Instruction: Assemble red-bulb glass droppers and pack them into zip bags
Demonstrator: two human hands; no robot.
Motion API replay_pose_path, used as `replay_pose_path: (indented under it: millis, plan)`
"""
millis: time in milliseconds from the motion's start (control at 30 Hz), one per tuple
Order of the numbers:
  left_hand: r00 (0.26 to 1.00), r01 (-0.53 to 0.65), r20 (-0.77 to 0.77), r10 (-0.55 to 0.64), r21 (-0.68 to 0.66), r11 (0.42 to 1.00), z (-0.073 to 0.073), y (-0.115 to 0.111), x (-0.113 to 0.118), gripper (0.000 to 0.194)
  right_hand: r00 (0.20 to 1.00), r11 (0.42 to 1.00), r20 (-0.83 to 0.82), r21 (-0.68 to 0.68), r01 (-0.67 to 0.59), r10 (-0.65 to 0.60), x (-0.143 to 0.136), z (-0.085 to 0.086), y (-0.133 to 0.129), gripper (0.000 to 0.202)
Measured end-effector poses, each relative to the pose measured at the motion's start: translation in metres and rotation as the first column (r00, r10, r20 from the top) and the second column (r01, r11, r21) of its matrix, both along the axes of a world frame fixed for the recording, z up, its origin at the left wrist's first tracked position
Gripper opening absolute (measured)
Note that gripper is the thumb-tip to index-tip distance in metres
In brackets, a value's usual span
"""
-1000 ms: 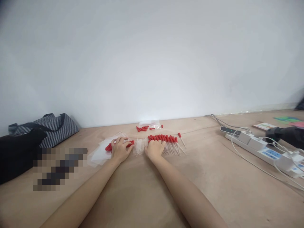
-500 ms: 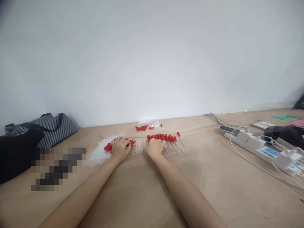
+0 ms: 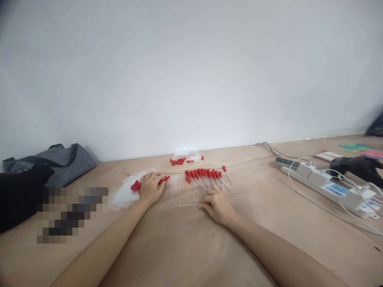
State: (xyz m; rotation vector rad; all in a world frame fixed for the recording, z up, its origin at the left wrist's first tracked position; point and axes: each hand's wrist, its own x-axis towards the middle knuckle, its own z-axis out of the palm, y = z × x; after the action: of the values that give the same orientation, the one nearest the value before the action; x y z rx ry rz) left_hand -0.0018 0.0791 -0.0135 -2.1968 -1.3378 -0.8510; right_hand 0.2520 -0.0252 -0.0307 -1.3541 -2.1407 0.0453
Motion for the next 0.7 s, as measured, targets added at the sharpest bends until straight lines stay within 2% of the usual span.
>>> replay_pose_path:
  millis: [133, 233, 333, 433, 533, 700]
  plan:
    - [0.999, 0.023, 0.045, -0.025, 0.045, 0.999, 0.005, -0.017, 0.000, 0.011, 0.999, 0.998, -0.026, -0.042, -0.036, 0.034, 0.004, 0.001, 0.003, 0.017]
    - [0.982, 0.169, 0.076, -0.174, 0.063, 0.984, 0.008, -0.045, 0.000, 0.008, 0.999, 0.998, -0.034, -0.054, -0.024, 0.023, 0.001, 0.003, 0.003, 0.023]
    - [0.952, 0.298, 0.069, -0.298, 0.005, 0.954, 0.010, -0.077, 0.000, 0.006, 0.999, 0.997, -0.012, -0.062, -0.042, 0.041, -0.004, 0.005, 0.001, 0.028]
    - [0.933, 0.358, 0.065, -0.354, -0.074, 0.931, 0.010, -0.099, 0.001, 0.005, 0.996, 0.995, 0.026, -0.060, -0.084, 0.086, -0.010, 0.005, 0.001, 0.025]
    - [0.935, 0.355, 0.041, -0.353, -0.175, 0.918, 0.011, -0.107, 0.005, 0.006, 0.995, 0.994, 0.024, -0.040, -0.100, 0.101, -0.016, 0.002, 0.004, 0.020]
    - [0.947, 0.317, 0.034, -0.320, -0.277, 0.907, 0.009, -0.102, 0.006, 0.016, 0.996, 0.996, 0.014, 0.017, -0.085, 0.085, -0.021, -0.003, 0.007, 0.014]
